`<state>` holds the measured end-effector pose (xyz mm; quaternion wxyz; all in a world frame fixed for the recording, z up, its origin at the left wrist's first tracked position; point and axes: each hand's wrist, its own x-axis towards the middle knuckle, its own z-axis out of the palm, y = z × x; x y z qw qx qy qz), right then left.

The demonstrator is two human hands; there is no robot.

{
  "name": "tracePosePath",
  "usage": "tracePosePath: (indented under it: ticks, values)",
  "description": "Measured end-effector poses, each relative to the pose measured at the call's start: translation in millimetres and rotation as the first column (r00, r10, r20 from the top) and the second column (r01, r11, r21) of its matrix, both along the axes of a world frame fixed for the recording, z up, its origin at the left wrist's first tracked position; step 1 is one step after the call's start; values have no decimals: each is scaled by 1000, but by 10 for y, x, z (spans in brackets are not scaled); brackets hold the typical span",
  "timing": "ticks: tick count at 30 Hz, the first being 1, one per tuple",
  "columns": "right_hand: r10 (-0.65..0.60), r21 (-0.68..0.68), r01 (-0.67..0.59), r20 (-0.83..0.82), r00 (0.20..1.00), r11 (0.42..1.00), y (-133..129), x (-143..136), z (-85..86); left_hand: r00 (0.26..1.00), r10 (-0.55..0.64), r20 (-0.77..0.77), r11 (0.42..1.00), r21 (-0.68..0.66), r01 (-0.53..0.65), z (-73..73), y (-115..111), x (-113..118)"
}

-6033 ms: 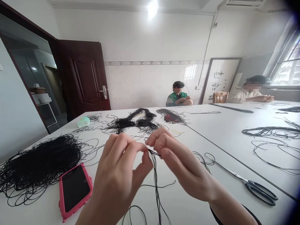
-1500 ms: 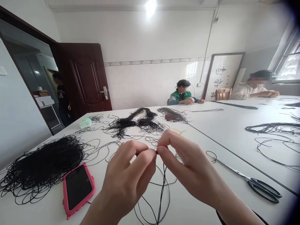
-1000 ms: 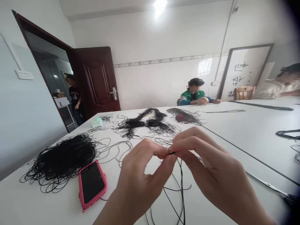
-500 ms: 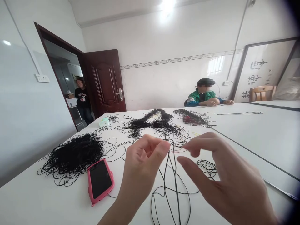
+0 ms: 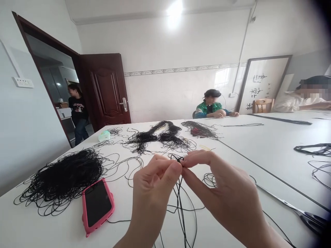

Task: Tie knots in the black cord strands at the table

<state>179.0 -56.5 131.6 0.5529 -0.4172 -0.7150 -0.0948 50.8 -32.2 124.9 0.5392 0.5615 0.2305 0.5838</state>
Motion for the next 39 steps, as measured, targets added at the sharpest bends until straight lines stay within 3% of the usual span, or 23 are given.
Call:
tracePosePath:
  ticks: [3, 6, 8, 13, 20, 24, 27, 31, 34, 39]
  values:
    - [-6, -24, 6, -10, 1000, 1000, -1, 32, 16, 996, 65, -57, 997, 50, -62, 11, 20, -40]
    - [31, -36, -32, -7, 999, 999, 5, 72, 53, 962, 264, -70, 956, 149, -251, 68, 58, -139]
    - [23, -43, -24, -4, 1000, 999, 4, 91, 78, 933, 329, -144, 930, 222, -293, 110, 77, -198]
    - [14, -86, -10, 40, 999, 996, -10, 101, 105, 908, 184, -377, 949, 309, -64, 144, 93, -229]
    - [28, -111, -24, 37, 999, 994, -10, 108, 94, 938, -56, -342, 989, 111, 100, 163, 58, -198]
    - [37, -107, -32, 42, 998, 994, -7, 105, 90, 943, -32, -331, 995, 74, 60, 187, 36, -198]
    - [38, -92, -36, 15, 999, 995, -4, 97, 86, 937, 56, -344, 995, 98, -24, 179, 38, -195]
    - [90, 30, -89, -36, 995, 996, -15, 95, 100, 925, 187, -330, 981, 118, -156, 165, 47, -182]
    - [86, 61, -88, 31, 996, 994, -36, 97, 110, 944, 181, -277, 983, 69, -168, 172, 48, -165]
    - [100, -18, -100, 25, 995, 995, -57, 81, 93, 965, 138, -224, 990, 10, -140, 177, 36, -157]
